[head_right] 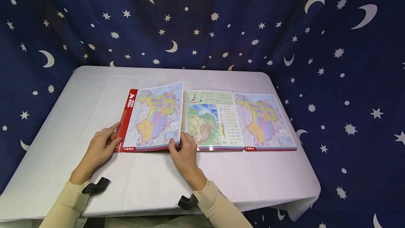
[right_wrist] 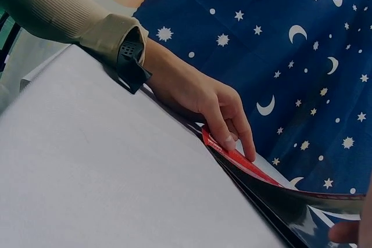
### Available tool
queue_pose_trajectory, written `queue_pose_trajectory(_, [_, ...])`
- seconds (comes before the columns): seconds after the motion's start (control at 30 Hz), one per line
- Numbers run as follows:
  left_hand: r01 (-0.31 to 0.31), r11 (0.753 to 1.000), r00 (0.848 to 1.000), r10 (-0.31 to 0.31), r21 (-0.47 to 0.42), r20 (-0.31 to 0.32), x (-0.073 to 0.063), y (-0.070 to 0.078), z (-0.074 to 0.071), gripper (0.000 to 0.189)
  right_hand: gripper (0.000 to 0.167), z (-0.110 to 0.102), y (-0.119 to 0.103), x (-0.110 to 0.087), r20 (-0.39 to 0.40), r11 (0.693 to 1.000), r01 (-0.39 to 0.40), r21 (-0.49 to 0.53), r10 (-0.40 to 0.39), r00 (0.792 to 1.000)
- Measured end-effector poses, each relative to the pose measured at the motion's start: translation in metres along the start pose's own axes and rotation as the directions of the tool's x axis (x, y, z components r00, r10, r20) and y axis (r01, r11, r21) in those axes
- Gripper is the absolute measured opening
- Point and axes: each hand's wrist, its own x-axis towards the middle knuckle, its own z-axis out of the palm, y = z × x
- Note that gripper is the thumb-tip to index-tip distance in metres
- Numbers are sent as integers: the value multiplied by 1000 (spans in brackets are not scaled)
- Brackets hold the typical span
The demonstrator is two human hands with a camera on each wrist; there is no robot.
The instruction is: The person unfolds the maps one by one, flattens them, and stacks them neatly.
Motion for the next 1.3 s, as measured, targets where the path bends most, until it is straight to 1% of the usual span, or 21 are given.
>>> queue_pose_trajectory(0.17, [30,1000,1000,-30,-6,6,-1,-1,0,55,8,-1,0,-1,16,999,-31,18,31,999])
queue_pose_trajectory(0.33, [34,999,999,-34,-14,0,0,0,0,55,7,-3,-1,0,42,996,-82,26,81,996])
queue_pose_trajectory(0.43, [40,999,999,-40,-2,4,-1,2,0,52,6,-3,-2,-3,75,990,-134,33,131,988])
queue_pose_trajectory(0.53, [58,998,998,-58,16,17,-3,4,0,47,6,-5,-2,-5,112,982,-183,37,178,978])
queue_pose_trajectory(0.63, [69,997,997,-70,38,26,-4,4,1,43,5,-6,-2,-5,135,978,-208,31,203,970])
queue_pose_trajectory(0.8, [60,996,998,-62,65,24,-1,4,2,42,7,-6,0,-3,149,978,-208,-4,207,967])
queue_pose_trajectory(0.93, [44,996,999,-46,77,22,0,4,2,41,8,-7,1,-2,145,979,-192,-62,200,969])
queue_pose_trajectory(1.1, [34,993,999,-38,109,32,0,8,2,40,17,-8,2,-2,143,977,-169,-133,188,972])
queue_pose_trajectory(1.2, [10,984,999,-18,180,44,1,11,4,38,19,-8,3,-2,151,975,-166,-147,188,970])
queue_pose_trajectory(1.3, [-27,963,998,11,268,60,2,13,7,37,18,-8,3,-2,159,975,-172,-141,194,968])
